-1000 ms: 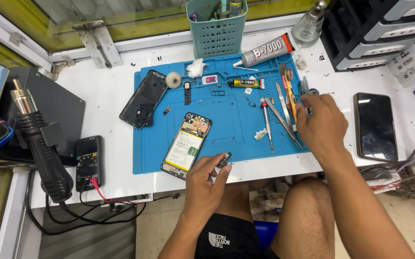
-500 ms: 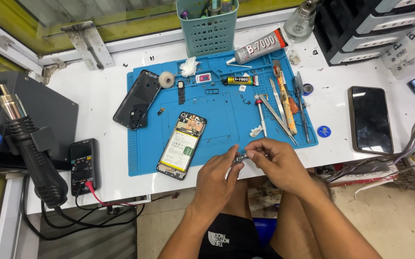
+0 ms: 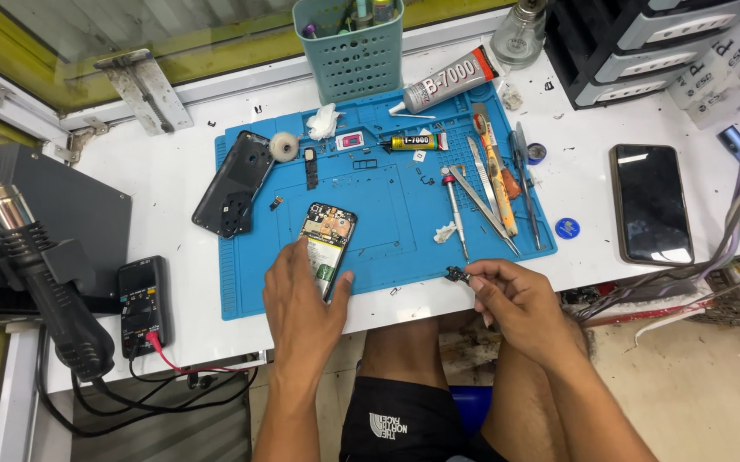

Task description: Cleaning internal components and assembling a smartphone by inserting parts and fastening screws on a repair bench.

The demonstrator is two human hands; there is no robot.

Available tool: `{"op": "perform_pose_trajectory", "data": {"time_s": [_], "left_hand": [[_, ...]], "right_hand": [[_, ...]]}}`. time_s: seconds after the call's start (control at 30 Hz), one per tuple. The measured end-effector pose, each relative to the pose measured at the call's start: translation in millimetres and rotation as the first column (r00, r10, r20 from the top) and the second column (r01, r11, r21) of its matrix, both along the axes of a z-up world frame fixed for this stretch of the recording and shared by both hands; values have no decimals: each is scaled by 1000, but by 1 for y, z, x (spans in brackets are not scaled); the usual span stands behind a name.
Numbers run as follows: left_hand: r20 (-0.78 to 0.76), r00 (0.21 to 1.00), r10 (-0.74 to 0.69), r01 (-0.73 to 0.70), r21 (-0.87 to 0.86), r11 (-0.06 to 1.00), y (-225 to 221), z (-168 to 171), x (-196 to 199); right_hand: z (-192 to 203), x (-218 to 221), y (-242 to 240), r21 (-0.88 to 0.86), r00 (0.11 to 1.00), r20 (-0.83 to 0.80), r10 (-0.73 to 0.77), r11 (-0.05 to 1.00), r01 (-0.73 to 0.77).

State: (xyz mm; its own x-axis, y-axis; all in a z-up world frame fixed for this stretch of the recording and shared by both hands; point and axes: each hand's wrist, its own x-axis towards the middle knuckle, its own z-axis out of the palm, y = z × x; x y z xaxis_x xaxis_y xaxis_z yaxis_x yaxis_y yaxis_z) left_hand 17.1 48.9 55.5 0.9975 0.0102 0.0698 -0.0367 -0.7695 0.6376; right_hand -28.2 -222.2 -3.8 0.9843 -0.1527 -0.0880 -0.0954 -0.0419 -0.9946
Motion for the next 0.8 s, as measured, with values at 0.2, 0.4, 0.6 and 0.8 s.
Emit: {"op": "perform_pose_trajectory", "data": {"time_s": [0.2, 0.4, 0.6, 0.8], "left_hand": [[-160, 986, 50, -17, 201, 980, 7, -5, 11], [-206, 975, 83, -47, 173, 984, 9, -1, 21], [-252, 959, 129, -102, 119, 988, 12, 4, 36], [-266, 958, 107, -82, 103, 991, 3, 27, 33]], "right_hand": [[-5, -9, -15, -34, 998, -51, -48, 998, 46], [-6, -15, -17, -45, 998, -13, -66, 997, 66], [-10, -15, -21, -47, 996, 21, -92, 995, 93], [-23, -17, -27, 1, 990, 85, -111, 994, 111]]}}
